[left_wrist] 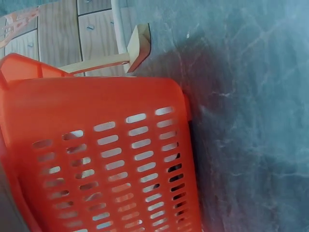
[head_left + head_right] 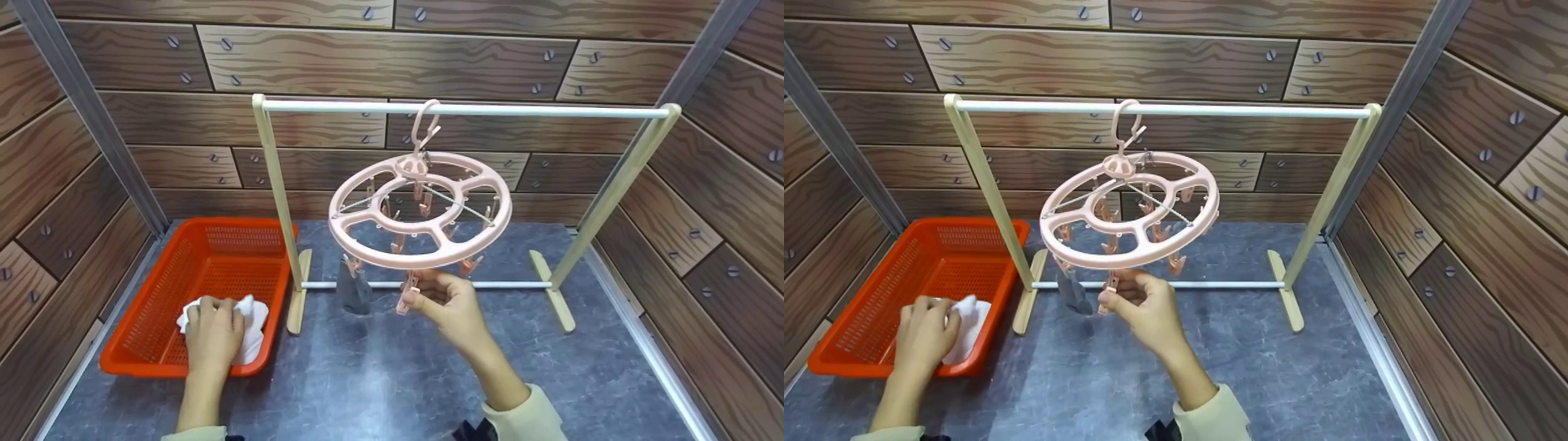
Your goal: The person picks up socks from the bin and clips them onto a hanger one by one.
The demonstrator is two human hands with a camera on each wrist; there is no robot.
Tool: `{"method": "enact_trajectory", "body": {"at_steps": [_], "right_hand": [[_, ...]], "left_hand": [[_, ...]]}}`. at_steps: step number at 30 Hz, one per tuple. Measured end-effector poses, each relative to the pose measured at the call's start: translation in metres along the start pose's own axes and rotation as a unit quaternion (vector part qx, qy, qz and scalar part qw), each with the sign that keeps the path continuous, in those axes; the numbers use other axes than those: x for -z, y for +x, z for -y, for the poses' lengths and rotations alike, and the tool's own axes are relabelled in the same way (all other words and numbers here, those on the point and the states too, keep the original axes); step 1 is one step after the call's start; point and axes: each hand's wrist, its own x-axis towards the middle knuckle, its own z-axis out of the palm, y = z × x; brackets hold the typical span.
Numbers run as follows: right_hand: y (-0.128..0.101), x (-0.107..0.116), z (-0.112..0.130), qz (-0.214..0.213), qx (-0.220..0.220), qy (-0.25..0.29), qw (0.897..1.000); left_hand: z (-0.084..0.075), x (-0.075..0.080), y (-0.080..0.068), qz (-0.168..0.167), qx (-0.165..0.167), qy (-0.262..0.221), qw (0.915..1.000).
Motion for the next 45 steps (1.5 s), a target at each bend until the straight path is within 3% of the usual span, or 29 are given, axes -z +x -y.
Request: {"method": "enact_trajectory", "body": {"at_steps": [3, 7, 11, 13, 14, 15, 16, 19, 20, 21, 22, 23, 24, 25, 26, 27, 28, 29, 31, 34, 37, 39, 41, 43, 45], "right_hand": [[0.0, 0.002, -0.001, 0.002, 0.004, -0.001, 1.0], [-0.001, 0.003, 0.0, -0.002, 0.008, 0.002, 1.0], [0.0, 0.002, 0.0, -0.009, 0.008, 0.005, 1.0], [0.001, 0.002, 0.0, -0.011, 0.007, 0.005, 1.0], [0.001, 0.002, 0.0, -0.012, 0.006, 0.006, 1.0], [0.001, 0.002, 0.0, -0.014, 0.005, 0.007, 1.0], [0.0, 0.002, 0.0, -0.016, 0.004, 0.009, 1.0], [0.0, 0.002, 0.001, -0.021, -0.001, 0.011, 1.0], [-0.001, 0.002, 0.001, -0.022, -0.003, 0.011, 1.0], [-0.001, 0.002, 0.001, -0.023, -0.004, 0.01, 1.0], [-0.001, 0.002, 0.001, -0.024, -0.006, 0.01, 1.0], [-0.002, 0.002, 0.001, -0.024, -0.008, 0.009, 1.0], [-0.002, 0.002, 0.001, -0.025, -0.009, 0.009, 1.0], [-0.002, 0.002, 0.001, -0.025, -0.009, 0.008, 1.0], [-0.002, 0.002, 0.002, -0.025, -0.009, 0.006, 1.0], [-0.002, 0.002, 0.002, -0.025, -0.008, 0.005, 1.0], [-0.002, 0.002, 0.002, -0.025, -0.008, 0.004, 1.0], [-0.002, 0.002, 0.002, -0.023, -0.006, 0.004, 1.0], [-0.002, 0.003, 0.002, -0.02, -0.003, 0.001, 1.0], [-0.002, 0.003, 0.001, -0.011, 0.0, 0.001, 1.0], [-0.002, 0.002, 0.002, -0.01, -0.003, 0.002, 1.0], [-0.001, 0.002, 0.002, -0.012, -0.004, 0.002, 1.0], [-0.001, 0.001, 0.002, -0.014, -0.004, 0.001, 1.0], [-0.001, 0.001, 0.002, -0.012, -0.002, -0.001, 1.0], [-0.001, 0.001, 0.002, -0.007, 0.0, -0.002, 1.0]], "left_hand": [[-0.003, 0.0, 0.001, -0.069, 0.011, -0.037, 0.9969], [-0.012, 0.006, 0.002, -0.121, 0.026, -0.115, 0.9857], [-0.029, 0.019, 0.003, -0.159, 0.019, -0.211, 0.9643], [-0.04, 0.028, 0.003, -0.156, 0.025, -0.284, 0.9458], [-0.047, 0.033, 0.003, -0.14, 0.036, -0.346, 0.9271], [-0.053, 0.038, 0.003, -0.121, 0.05, -0.411, 0.9021], [-0.058, 0.042, 0.003, -0.102, 0.068, -0.482, 0.8674], [-0.063, 0.048, 0.003, -0.059, 0.135, -0.652, 0.7436], [-0.061, 0.047, 0.003, -0.052, 0.157, -0.675, 0.719], [-0.058, 0.045, 0.002, -0.046, 0.173, -0.674, 0.7163], [-0.053, 0.042, 0.001, -0.045, 0.182, -0.658, 0.7293], [-0.047, 0.038, -0.001, -0.045, 0.178, -0.607, 0.7732], [-0.04, 0.033, -0.003, -0.044, 0.168, -0.538, 0.8252], [-0.034, 0.029, -0.005, -0.041, 0.155, -0.448, 0.8794], [-0.029, 0.025, -0.007, -0.044, 0.14, -0.347, 0.9265], [-0.024, 0.021, -0.009, -0.051, 0.123, -0.245, 0.9603], [-0.021, 0.018, -0.011, -0.064, 0.109, -0.158, 0.9794], [-0.019, 0.015, -0.013, -0.074, 0.093, -0.088, 0.989], [-0.019, 0.011, -0.015, -0.08, 0.058, -0.041, 0.9943], [-0.028, 0.005, -0.018, -0.083, -0.037, -0.077, 0.9929], [-0.042, -0.002, -0.025, -0.027, -0.127, -0.085, 0.9878], [-0.05, -0.006, -0.032, 0.028, -0.148, -0.061, 0.9867], [-0.055, -0.009, -0.037, 0.059, -0.152, -0.009, 0.9865], [-0.056, -0.013, -0.041, 0.054, -0.154, 0.019, 0.9864], [-0.055, -0.016, -0.042, 0.019, -0.156, 0.029, 0.9872]]}}
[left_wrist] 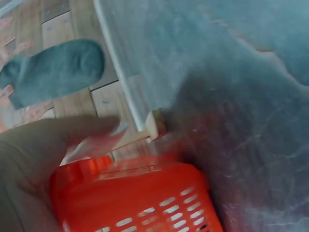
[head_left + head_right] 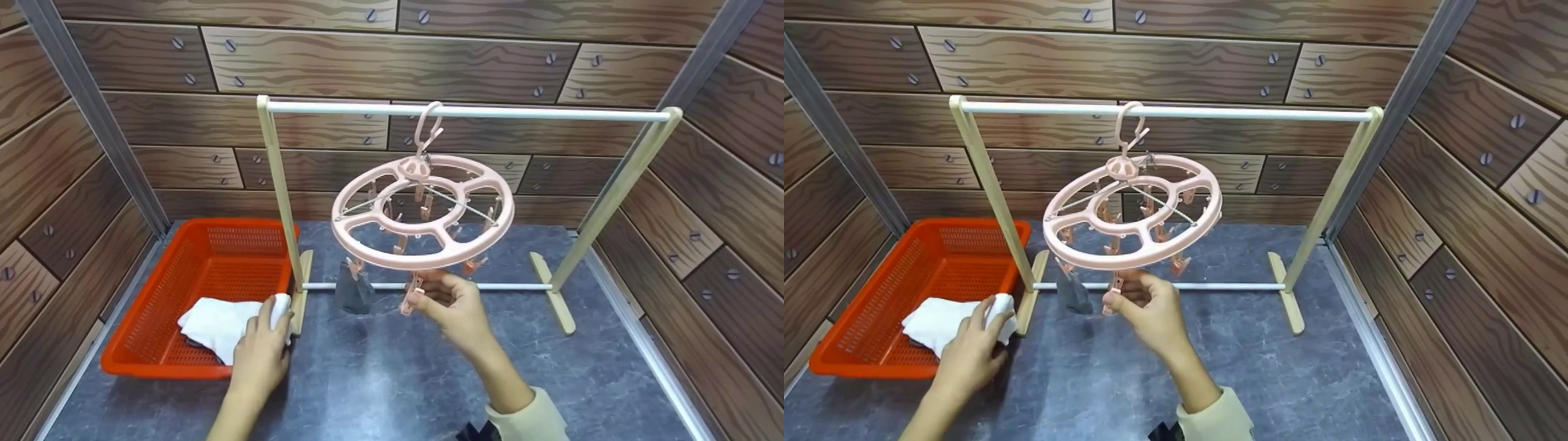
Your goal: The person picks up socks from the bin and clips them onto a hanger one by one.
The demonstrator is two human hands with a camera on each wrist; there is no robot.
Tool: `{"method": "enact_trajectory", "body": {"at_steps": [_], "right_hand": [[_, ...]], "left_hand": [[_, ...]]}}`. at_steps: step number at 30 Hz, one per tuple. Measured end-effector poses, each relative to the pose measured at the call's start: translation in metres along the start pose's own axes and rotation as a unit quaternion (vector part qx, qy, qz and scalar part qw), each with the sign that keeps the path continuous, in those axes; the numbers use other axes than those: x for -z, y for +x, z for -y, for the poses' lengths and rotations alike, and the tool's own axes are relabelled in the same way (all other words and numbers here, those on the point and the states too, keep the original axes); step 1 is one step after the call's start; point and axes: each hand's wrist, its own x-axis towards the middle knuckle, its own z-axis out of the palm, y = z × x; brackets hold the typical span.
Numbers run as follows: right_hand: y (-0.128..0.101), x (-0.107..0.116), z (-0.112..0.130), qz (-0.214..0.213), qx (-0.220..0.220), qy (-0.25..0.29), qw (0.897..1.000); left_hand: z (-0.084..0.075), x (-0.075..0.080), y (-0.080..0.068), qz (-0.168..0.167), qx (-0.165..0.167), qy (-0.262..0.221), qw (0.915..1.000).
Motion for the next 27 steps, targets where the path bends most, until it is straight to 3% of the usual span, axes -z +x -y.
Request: {"method": "enact_trajectory", "body": {"at_steps": [5, 12, 18, 27], "right_hand": [[0.0, 0.001, -0.001, 0.001, -0.003, 0.005, 1.0], [0.001, 0.002, -0.001, -0.002, -0.003, 0.004, 1.0], [0.001, 0.001, -0.001, 0.005, 0.009, 0.0, 1.0], [0.003, -0.002, 0.002, 0.013, 0.019, 0.023, 0.999]], "left_hand": [[0.005, -0.003, 0.003, -0.102, 0.006, -0.028, 0.9944], [0.001, 0.009, 0.016, -0.186, -0.005, -0.12, 0.9752], [-0.021, 0.029, 0.025, -0.222, -0.005, -0.173, 0.9596], [-0.062, 0.045, 0.037, -0.223, -0.047, -0.273, 0.9346]]}}
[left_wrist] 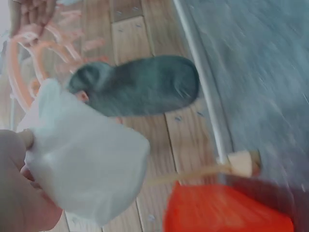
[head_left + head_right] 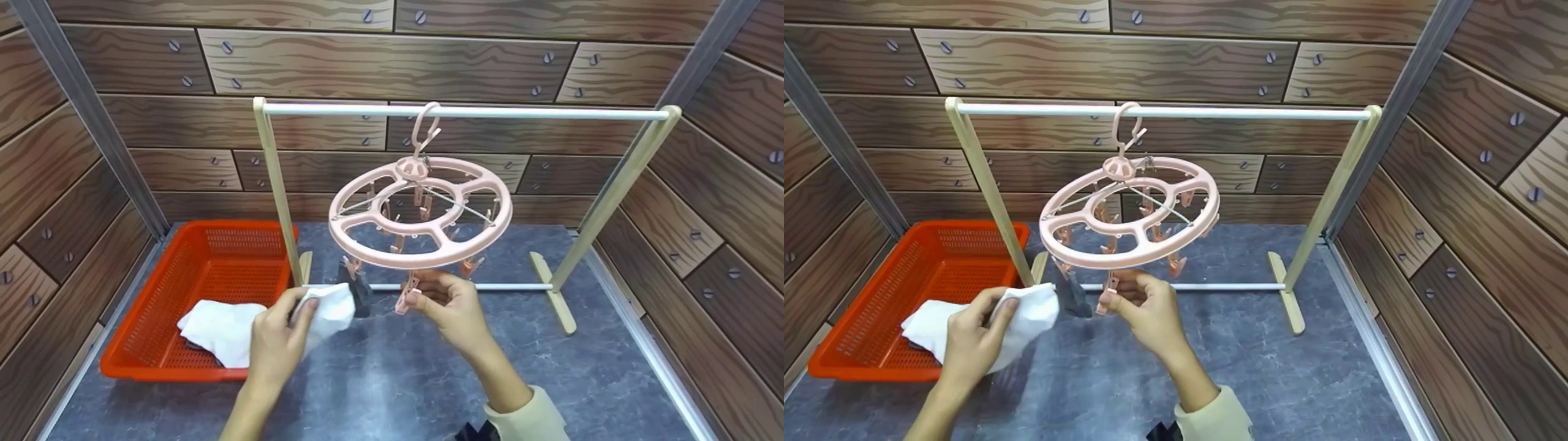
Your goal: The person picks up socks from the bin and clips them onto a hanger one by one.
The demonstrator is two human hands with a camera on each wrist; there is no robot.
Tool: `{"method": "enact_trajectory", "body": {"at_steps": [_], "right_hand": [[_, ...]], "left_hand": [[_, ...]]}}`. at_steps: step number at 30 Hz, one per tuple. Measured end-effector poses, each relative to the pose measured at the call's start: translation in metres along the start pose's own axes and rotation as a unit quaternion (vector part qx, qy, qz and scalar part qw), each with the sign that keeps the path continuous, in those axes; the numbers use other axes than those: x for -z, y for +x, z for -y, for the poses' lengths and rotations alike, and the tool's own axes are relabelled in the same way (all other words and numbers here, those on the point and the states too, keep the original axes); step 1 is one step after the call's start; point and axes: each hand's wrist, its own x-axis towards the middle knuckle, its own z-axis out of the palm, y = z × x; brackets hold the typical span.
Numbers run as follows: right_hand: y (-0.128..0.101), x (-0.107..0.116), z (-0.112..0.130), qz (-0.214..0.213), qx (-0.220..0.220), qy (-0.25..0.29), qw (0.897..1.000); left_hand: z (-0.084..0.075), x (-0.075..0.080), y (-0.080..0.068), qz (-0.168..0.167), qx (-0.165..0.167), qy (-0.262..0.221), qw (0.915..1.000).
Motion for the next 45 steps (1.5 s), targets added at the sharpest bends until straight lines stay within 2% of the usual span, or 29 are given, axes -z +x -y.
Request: {"method": "enact_trajectory", "body": {"at_steps": [3, 9, 16, 22, 33, 38, 45], "right_hand": [[0.0, 0.0, 0.001, 0.005, 0.003, 0.008, 1.0], [-0.001, 0.001, 0.002, -0.001, 0.003, 0.008, 1.0], [-0.002, 0.003, 0.002, -0.018, 0.012, 0.0, 1.0], [-0.003, 0.005, 0.003, -0.033, 0.019, 0.013, 0.999], [-0.003, 0.005, 0.002, -0.024, 0.033, 0.049, 0.998], [-0.005, 0.006, 0.0, -0.021, 0.051, 0.059, 0.997], [-0.007, 0.005, -0.001, -0.017, 0.029, 0.055, 0.998]], "left_hand": [[-0.01, -0.005, 0.001, 0.017, 0.005, -0.034, 0.9992], [-0.023, -0.014, 0.0, 0.044, 0.002, -0.058, 0.9974], [-0.032, -0.022, -0.001, 0.066, 0.0, -0.078, 0.9948], [-0.039, -0.032, -0.003, 0.086, 0.009, -0.106, 0.9906], [-0.053, -0.046, -0.006, 0.115, 0.002, -0.157, 0.9809], [-0.058, -0.05, -0.005, 0.114, 0.005, -0.158, 0.9807], [-0.065, -0.053, -0.003, 0.125, 0.009, -0.16, 0.9792]]}}
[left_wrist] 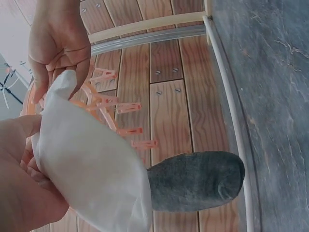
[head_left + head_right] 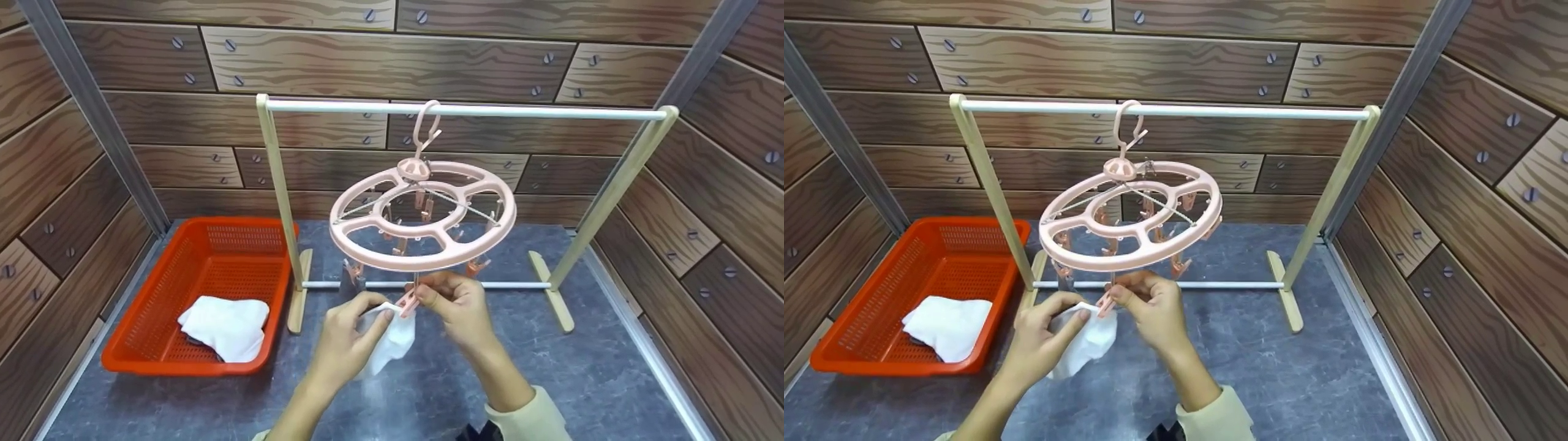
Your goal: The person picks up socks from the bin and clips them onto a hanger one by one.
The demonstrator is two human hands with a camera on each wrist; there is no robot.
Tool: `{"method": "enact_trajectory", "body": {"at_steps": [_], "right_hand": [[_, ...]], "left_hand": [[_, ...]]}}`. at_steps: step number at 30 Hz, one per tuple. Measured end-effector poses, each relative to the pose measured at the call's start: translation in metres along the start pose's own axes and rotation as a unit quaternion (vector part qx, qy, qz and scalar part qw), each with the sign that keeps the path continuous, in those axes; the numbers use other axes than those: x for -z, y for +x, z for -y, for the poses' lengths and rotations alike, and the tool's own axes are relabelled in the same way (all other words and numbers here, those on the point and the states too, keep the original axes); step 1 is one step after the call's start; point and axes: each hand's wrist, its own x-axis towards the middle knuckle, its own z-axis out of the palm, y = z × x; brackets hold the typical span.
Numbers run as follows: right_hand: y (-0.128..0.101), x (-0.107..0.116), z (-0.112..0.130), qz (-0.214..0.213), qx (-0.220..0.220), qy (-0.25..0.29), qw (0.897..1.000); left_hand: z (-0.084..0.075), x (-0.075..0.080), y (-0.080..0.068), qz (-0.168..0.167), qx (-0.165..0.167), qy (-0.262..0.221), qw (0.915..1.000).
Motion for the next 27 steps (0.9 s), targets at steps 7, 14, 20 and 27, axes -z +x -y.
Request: {"method": "enact_trajectory", "body": {"at_steps": [7, 14, 20, 27], "right_hand": [[-0.001, -0.001, 0.001, 0.002, -0.007, -0.032, 0.999], [-0.002, 0.001, -0.001, 0.024, -0.016, -0.066, 0.997], [-0.004, 0.003, -0.008, 0.049, 0.014, -0.092, 0.994], [-0.005, 0.004, -0.011, 0.056, 0.02, -0.101, 0.993]], "left_hand": [[-0.003, -0.004, 0.004, -0.012, -0.004, 0.01, 0.9999], [-0.006, -0.004, 0.005, -0.018, 0.008, 0.031, 0.9993], [-0.009, 0.001, 0.009, -0.067, -0.058, 0.112, 0.9898], [-0.027, 0.004, 0.032, -0.101, -0.148, 0.201, 0.963]]}}
